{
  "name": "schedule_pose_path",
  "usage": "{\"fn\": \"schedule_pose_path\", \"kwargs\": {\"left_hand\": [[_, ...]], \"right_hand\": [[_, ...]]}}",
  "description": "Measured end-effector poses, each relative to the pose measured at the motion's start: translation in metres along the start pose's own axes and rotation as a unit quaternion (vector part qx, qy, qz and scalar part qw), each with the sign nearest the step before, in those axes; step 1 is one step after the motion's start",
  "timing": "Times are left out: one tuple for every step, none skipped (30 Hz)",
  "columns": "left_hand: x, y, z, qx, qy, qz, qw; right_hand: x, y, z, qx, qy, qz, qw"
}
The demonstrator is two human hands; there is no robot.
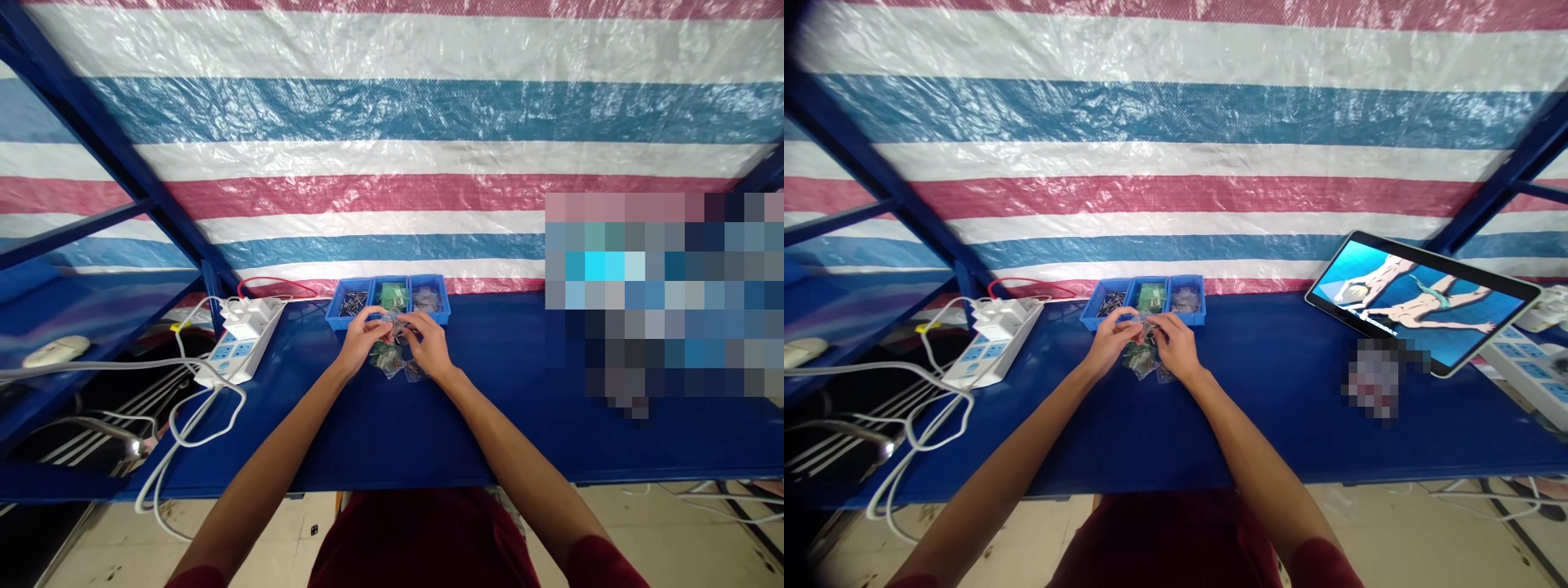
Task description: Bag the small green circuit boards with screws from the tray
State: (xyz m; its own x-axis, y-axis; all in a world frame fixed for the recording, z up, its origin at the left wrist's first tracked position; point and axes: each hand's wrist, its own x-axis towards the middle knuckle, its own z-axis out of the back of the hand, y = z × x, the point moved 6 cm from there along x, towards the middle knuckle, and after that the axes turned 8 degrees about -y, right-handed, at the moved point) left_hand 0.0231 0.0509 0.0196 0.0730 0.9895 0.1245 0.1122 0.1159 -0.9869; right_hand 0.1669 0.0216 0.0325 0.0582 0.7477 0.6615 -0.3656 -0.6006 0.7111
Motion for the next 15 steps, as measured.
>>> {"fn": "schedule_pose_path", "kwargs": {"left_hand": [[0.0000,0.0001,-0.0004,0.001,0.003,0.002,1.000],[0.0000,0.0000,-0.0006,0.007,0.005,0.000,1.000],[0.0001,-0.0002,-0.0006,0.018,0.006,-0.005,1.000],[0.0003,-0.0007,-0.0004,0.032,0.006,-0.015,0.999],[0.0005,-0.0014,0.0000,0.049,0.005,-0.029,0.998],[0.0007,-0.0023,0.0003,0.068,0.003,-0.047,0.997],[0.0008,-0.0032,0.0006,0.087,0.003,-0.067,0.994],[0.0010,-0.0039,0.0007,0.105,0.004,-0.086,0.991],[0.0011,-0.0042,0.0010,0.120,0.004,-0.104,0.987],[0.0014,-0.0037,0.0013,0.133,0.004,-0.115,0.984],[0.0018,-0.0025,0.0015,0.142,0.007,-0.117,0.983],[0.0022,-0.0010,0.0017,0.143,0.009,-0.113,0.983],[0.0025,0.0002,0.0021,0.138,0.010,-0.104,0.985],[0.0027,0.0011,0.0024,0.128,0.012,-0.093,0.987],[0.0027,0.0013,0.0026,0.116,0.013,-0.082,0.990]], "right_hand": [[0.0002,-0.0006,0.0005,-0.011,-0.005,0.000,1.000],[0.0005,-0.0010,0.0012,-0.020,-0.012,-0.002,1.000],[0.0009,-0.0012,0.0021,-0.026,-0.018,-0.004,0.999],[0.0012,-0.0013,0.0032,-0.030,-0.026,-0.008,0.999],[0.0016,-0.0015,0.0045,-0.032,-0.033,-0.013,0.999],[0.0018,-0.0017,0.0055,-0.032,-0.038,-0.018,0.999],[0.0019,-0.0023,0.0060,-0.031,-0.040,-0.024,0.998],[0.0019,-0.0032,0.0058,-0.029,-0.037,-0.032,0.998],[0.0016,-0.0045,0.0050,-0.025,-0.031,-0.042,0.998],[0.0011,-0.0060,0.0038,-0.020,-0.022,-0.052,0.998],[0.0005,-0.0076,0.0025,-0.015,-0.013,-0.063,0.998],[-0.0001,-0.0090,0.0013,-0.011,-0.005,-0.071,0.997],[-0.0007,-0.0098,0.0002,-0.007,0.003,-0.076,0.997],[-0.0011,-0.0100,-0.0006,-0.004,0.010,-0.076,0.997],[-0.0014,-0.0094,-0.0012,-0.002,0.016,-0.072,0.997]]}}
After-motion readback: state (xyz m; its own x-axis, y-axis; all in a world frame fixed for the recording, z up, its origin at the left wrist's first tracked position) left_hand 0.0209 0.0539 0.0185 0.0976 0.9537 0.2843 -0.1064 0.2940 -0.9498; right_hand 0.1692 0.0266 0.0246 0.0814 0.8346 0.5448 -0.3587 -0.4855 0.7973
